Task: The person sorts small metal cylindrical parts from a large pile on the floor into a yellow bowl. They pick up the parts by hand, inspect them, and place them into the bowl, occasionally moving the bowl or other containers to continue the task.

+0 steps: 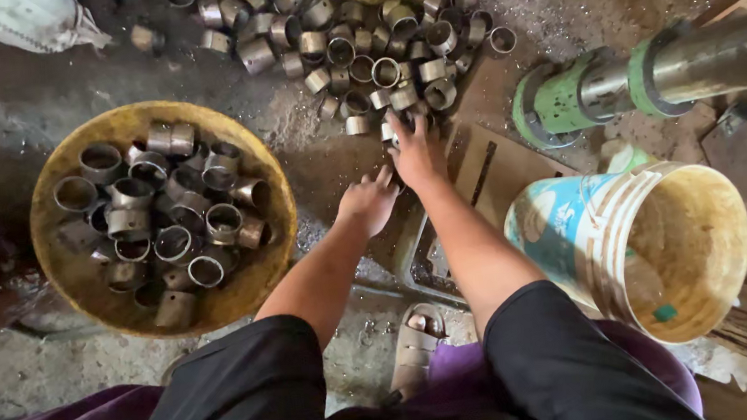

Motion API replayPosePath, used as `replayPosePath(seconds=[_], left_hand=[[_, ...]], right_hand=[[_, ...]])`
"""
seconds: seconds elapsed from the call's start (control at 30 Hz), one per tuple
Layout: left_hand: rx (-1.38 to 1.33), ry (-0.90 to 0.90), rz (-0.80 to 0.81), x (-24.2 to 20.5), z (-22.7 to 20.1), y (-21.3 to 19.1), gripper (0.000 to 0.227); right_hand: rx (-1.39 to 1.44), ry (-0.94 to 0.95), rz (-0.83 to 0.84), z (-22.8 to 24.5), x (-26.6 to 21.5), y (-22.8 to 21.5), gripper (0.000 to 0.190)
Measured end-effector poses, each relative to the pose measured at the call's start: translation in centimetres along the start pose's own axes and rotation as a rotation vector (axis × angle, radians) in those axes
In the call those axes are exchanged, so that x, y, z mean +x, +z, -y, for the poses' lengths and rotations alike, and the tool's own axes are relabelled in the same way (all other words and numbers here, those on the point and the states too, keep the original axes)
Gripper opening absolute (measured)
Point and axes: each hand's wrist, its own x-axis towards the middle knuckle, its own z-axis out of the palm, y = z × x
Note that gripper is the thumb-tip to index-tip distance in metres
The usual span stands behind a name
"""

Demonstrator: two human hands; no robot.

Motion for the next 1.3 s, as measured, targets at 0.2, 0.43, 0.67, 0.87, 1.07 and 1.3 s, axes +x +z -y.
replayPosePath(seconds=[0.2,0.43,0.67,0.87,1.07,1.3], left_hand=[[0.04,-0.031,-0.051,0.0,0.8,0.9,0.027],[-0.278,-0.068,0.031,-2.6,0.4,-2.7,0.027],[-0.261,-0.113,0.075,-1.3,2.3,-0.9,0.028],[-0.171,-0.028,0.025,-3.3,2.3,-4.5,0.026],[0.255,0.252,0.174,-1.1,0.2,-5.1,0.035],[0.149,0.079,0.142,4.3,-0.7,0.0,0.031]], right_hand=[[-0.113,-0.169,-0.048,-1.8,-0.3,2.3,0.079],[0.404,-0.063,-0.098,-0.9,-0.7,0.1,0.063],[1.603,0.352,0.168,-5.3,2.2,-0.4,0.038],[1.781,0.474,0.21,-6.5,2.2,-0.3,0.042],[2.29,0.243,0.172,-7.2,1.3,-3.9,0.043],[2.296,0.082,0.255,-7.4,1.2,-5.5,0.034]])
